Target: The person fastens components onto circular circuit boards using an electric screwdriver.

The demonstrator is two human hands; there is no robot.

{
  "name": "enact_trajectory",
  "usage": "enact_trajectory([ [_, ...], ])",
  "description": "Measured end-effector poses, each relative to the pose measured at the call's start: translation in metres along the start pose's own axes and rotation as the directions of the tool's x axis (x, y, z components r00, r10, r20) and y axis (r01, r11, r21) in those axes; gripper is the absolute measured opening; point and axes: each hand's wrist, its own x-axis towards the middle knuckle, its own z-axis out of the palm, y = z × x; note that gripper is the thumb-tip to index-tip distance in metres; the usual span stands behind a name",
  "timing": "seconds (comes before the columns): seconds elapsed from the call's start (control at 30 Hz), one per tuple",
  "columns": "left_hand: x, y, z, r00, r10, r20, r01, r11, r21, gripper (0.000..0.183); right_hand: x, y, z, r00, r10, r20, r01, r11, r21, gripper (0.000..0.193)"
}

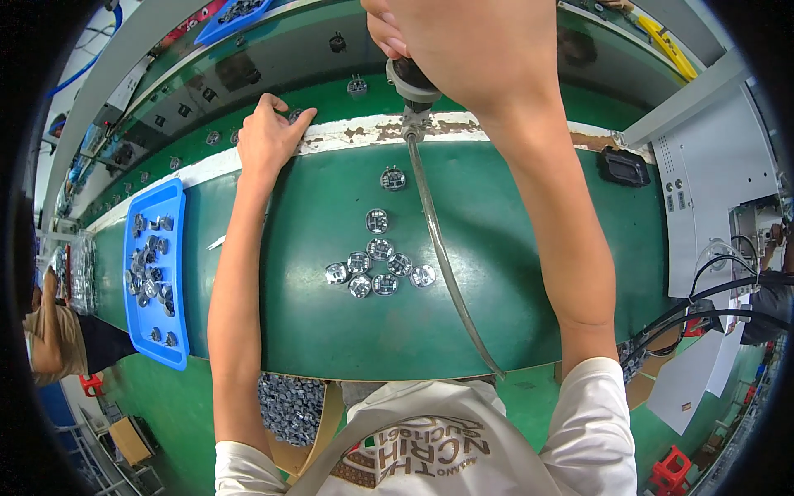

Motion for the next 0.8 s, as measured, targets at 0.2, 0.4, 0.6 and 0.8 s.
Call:
enact_trajectory([
  [0.2, -0.007, 0.022, 0.003, 0.94, 0.334, -0.066, -0.332, 0.857, -0.394, 0.042, 0.002, 0.0, -0.001, 1.0, 0.01, 0.012, -0.01, 1.0, 0.026, 0.024],
  [0.4, -0.047, 0.054, 0.008, 0.733, 0.669, 0.125, -0.397, 0.569, -0.72, 0.032, 0.001, 0.006, 0.001, 0.998, -0.031, 0.052, 0.03, 1.0, 0.004, 0.025],
  [0.6, -0.046, 0.051, 0.013, 0.75, 0.643, 0.151, -0.335, 0.567, -0.752, 0.032, 0.001, 0.027, 0.007, 0.994, 0.047, 0.097, -0.052, 0.998, 0.046, 0.023],
  [0.8, -0.045, 0.052, 0.013, 0.76, 0.631, 0.156, -0.314, 0.566, -0.763, 0.032, 0.002, 0.041, 0.01, 0.991, 0.068, 0.117, -0.07, 0.997, 0.012, 0.022],
])
